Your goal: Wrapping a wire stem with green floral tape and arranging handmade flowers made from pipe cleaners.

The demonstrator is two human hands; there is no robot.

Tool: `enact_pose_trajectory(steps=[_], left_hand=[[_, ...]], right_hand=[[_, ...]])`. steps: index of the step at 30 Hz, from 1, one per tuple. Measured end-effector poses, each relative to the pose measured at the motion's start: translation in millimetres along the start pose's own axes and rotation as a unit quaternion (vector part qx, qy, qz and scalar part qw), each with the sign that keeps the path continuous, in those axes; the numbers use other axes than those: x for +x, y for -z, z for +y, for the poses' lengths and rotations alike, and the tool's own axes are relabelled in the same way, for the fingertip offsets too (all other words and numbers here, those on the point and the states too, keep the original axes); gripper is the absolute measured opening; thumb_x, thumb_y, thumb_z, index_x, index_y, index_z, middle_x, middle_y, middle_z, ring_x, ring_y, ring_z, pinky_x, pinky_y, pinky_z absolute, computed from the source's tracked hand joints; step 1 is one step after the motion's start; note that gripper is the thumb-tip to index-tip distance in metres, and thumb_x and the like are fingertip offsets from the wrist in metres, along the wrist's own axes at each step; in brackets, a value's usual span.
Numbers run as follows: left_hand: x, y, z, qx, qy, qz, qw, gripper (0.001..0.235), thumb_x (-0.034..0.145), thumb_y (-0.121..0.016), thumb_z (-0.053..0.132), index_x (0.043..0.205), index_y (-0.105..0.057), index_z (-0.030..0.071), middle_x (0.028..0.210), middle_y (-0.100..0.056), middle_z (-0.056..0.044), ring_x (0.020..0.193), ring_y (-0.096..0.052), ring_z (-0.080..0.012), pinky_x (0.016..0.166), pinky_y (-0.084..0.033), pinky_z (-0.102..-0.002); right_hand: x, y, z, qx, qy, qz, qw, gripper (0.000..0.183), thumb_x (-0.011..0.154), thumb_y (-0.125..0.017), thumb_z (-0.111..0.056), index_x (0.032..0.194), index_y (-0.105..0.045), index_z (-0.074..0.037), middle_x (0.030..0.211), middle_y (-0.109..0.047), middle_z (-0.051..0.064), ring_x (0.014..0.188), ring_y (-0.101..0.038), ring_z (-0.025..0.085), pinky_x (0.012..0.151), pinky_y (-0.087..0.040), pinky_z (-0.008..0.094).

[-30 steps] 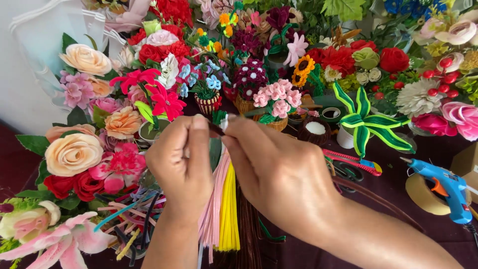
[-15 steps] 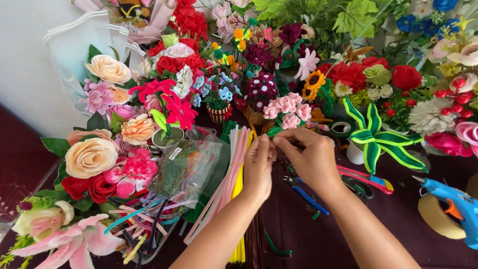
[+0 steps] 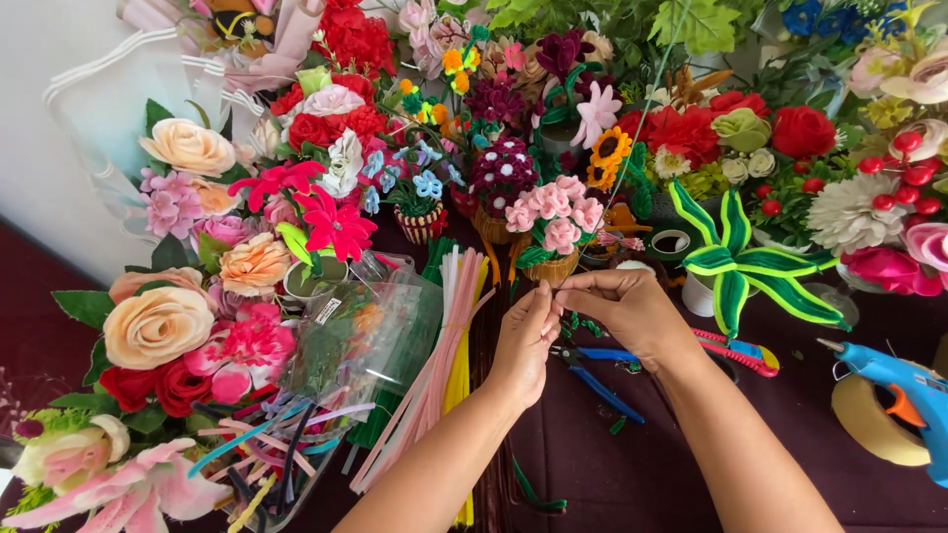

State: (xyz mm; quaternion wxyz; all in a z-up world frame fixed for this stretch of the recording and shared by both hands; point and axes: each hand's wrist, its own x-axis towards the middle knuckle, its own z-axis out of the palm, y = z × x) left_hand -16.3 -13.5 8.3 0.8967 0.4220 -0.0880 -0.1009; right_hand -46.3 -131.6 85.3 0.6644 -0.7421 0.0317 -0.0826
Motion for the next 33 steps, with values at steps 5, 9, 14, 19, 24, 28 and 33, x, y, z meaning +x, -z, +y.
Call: enact_pose_trajectory(steps=[5,9,14,19,24,28,33], left_hand=[[8.7,22.8,-21.4,0.043,-0.006,-0.007,0.999,0.037,0.109,-0.056,0.031,0.079,-0.061,0.010,0.061,-0.035,0.009,0.055,-0.031,0.0010,0.052,-0.026,-0.014],[-7.9,6.6,10.6,0.259,-0.160,-0.011,0.952,0.025,0.107,-0.052,0.020,0.102,-0.069,0.001,0.074,-0.058,-0.006,0.072,-0.052,-0.0120,0.067,-0.047,-0.026],[-3.3,9.6,7.5,0.406,-0.340,0.022,0.848,0.036,0.082,-0.078,0.001,0.117,-0.077,0.008,0.092,-0.074,-0.007,0.086,-0.073,-0.0185,0.072,-0.059,-0.024],[-2.3,8.1,16.0,0.424,-0.352,0.049,0.833,0.014,0.083,-0.078,-0.004,0.095,-0.080,0.002,0.084,-0.079,-0.015,0.073,-0.077,-0.0220,0.059,-0.061,-0.025],[3.1,14.5,15.5,0.383,-0.297,0.044,0.874,0.010,0.088,-0.076,-0.001,0.097,-0.079,0.001,0.084,-0.078,-0.016,0.076,-0.076,-0.0197,0.063,-0.062,-0.027],[8.2,19.4,11.1,0.295,-0.201,0.018,0.934,0.010,0.092,-0.075,0.005,0.100,-0.079,0.001,0.084,-0.079,-0.013,0.077,-0.073,-0.0106,0.068,-0.062,-0.026],[18.2,30.3,-5.8,0.188,-0.094,-0.024,0.977,0.015,0.095,-0.074,0.012,0.104,-0.077,0.000,0.087,-0.078,-0.013,0.080,-0.072,-0.0103,0.075,-0.060,-0.023]], right_hand=[[2.6,-5.0,8.7,-0.039,0.025,0.007,0.999,0.014,0.083,-0.083,-0.005,0.097,-0.084,-0.002,0.050,-0.055,0.001,0.054,-0.041,0.004,0.054,-0.032,0.020],[1.9,-4.6,11.8,-0.058,0.035,0.039,0.997,0.013,0.087,-0.080,-0.007,0.098,-0.082,0.000,0.049,-0.051,0.002,0.048,-0.043,0.006,0.052,-0.038,0.022],[2.0,-1.9,13.5,-0.074,0.053,0.057,0.994,0.009,0.088,-0.079,-0.006,0.095,-0.081,0.000,0.047,-0.049,0.002,0.045,-0.044,0.007,0.051,-0.038,0.022],[1.3,-3.6,13.2,-0.106,0.054,0.061,0.991,0.010,0.089,-0.074,-0.004,0.094,-0.082,-0.002,0.047,-0.049,0.002,0.048,-0.041,0.007,0.052,-0.037,0.024],[2.3,-1.7,4.9,-0.120,0.064,0.042,0.990,0.013,0.090,-0.073,-0.004,0.098,-0.083,-0.004,0.052,-0.059,0.006,0.054,-0.049,0.009,0.055,-0.040,0.027],[7.6,5.9,4.4,-0.102,0.075,0.015,0.992,0.018,0.094,-0.070,-0.003,0.108,-0.081,-0.002,0.062,-0.070,0.012,0.067,-0.050,0.011,0.063,-0.043,0.028],[6.4,8.9,7.0,-0.097,0.087,-0.003,0.991,0.017,0.093,-0.072,-0.003,0.106,-0.082,-0.003,0.054,-0.059,0.006,0.058,-0.045,0.008,0.055,-0.038,0.024]])
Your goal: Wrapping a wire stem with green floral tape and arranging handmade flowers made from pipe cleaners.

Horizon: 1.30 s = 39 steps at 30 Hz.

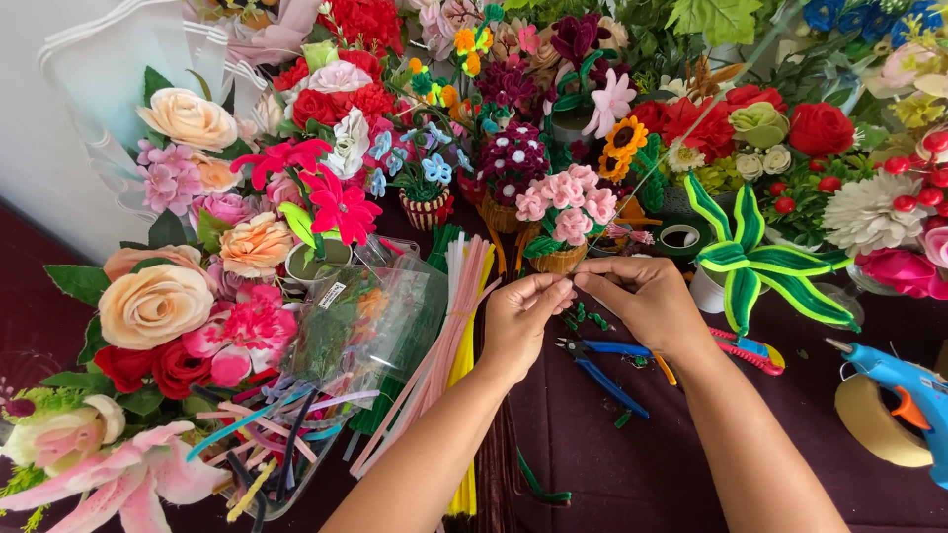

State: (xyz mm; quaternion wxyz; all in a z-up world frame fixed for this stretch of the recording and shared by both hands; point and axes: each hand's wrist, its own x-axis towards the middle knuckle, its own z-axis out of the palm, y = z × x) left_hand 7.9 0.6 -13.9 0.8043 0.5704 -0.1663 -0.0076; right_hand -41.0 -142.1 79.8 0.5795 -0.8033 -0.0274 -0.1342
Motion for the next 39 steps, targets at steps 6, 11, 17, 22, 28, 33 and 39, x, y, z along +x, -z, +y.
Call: enact_pose_trajectory(steps=[6,11,17,22,28,33,39], left_hand=[[0.7,1.0,-4.0,-0.063,0.047,-0.051,0.996,0.014,0.097,-0.072,0.014,0.104,-0.077,0.003,0.084,-0.077,-0.008,0.080,-0.070,-0.0090,0.075,-0.056,-0.019],[-5.2,-6.8,15.8,0.081,-0.072,-0.039,0.993,0.013,0.097,-0.071,0.009,0.101,-0.078,-0.001,0.083,-0.076,-0.014,0.079,-0.070,-0.0131,0.073,-0.059,-0.026],[-10.4,-9.4,31.0,0.300,-0.225,0.060,0.925,0.004,0.085,-0.082,0.006,0.087,-0.079,0.004,0.070,-0.074,-0.011,0.063,-0.073,-0.0182,0.056,-0.059,-0.024],[-9.0,-5.5,36.0,0.272,-0.202,0.015,0.941,0.008,0.094,-0.072,0.004,0.090,-0.078,0.003,0.071,-0.074,-0.014,0.066,-0.074,-0.0214,0.056,-0.060,-0.028],[-2.1,3.3,4.1,-0.103,0.067,-0.143,0.982,0.011,0.098,-0.070,0.011,0.092,-0.076,0.004,0.076,-0.072,-0.008,0.073,-0.068,-0.0092,0.069,-0.057,-0.019],[-5.7,10.3,8.3,-0.209,0.173,-0.220,0.937,0.018,0.101,-0.069,0.015,0.085,-0.071,0.007,0.073,-0.068,-0.005,0.072,-0.064,-0.0075,0.071,-0.055,-0.020],[-0.1,12.7,5.1,-0.224,0.165,-0.206,0.938,0.021,0.101,-0.070,0.018,0.086,-0.072,0.004,0.072,-0.066,-0.006,0.072,-0.063,-0.0091,0.074,-0.056,-0.023]], right_hand=[[-2.2,4.9,2.9,0.030,0.003,-0.010,0.999,0.012,0.091,-0.073,0.000,0.100,-0.080,0.001,0.054,-0.053,0.004,0.059,-0.043,0.008,0.056,-0.038,0.025],[2.9,-3.3,18.7,-0.034,0.011,0.015,0.999,0.013,0.094,-0.069,-0.005,0.100,-0.081,-0.003,0.059,-0.068,0.008,0.059,-0.050,0.010,0.058,-0.045,0.027],[-0.4,-9.9,20.6,-0.096,-0.009,0.035,0.995,0.013,0.093,-0.070,-0.009,0.096,-0.082,-0.007,0.063,-0.073,0.007,0.059,-0.058,0.011,0.061,-0.050,0.028],[2.1,-3.3,12.5,-0.059,0.008,-0.004,0.998,0.015,0.094,-0.072,-0.008,0.104,-0.081,-0.002,0.077,-0.078,0.014,0.067,-0.060,0.012,0.063,-0.051,0.034],[5.0,15.0,21.9,0.130,-0.024,-0.118,0.984,0.017,0.095,-0.069,-0.002,0.107,-0.081,-0.001,0.073,-0.071,0.009,0.064,-0.047,0.004,0.058,-0.037,0.019],[5.5,16.1,22.6,0.155,0.010,-0.147,0.977,0.010,0.091,-0.072,0.002,0.095,-0.082,0.003,0.067,-0.063,0.006,0.058,-0.041,0.003,0.053,-0.035,0.019],[-0.3,-0.2,6.7,0.171,0.010,-0.101,0.980,0.011,0.094,-0.069,0.002,0.093,-0.079,0.006,0.063,-0.056,0.002,0.058,-0.036,0.002,0.052,-0.032,0.017]])
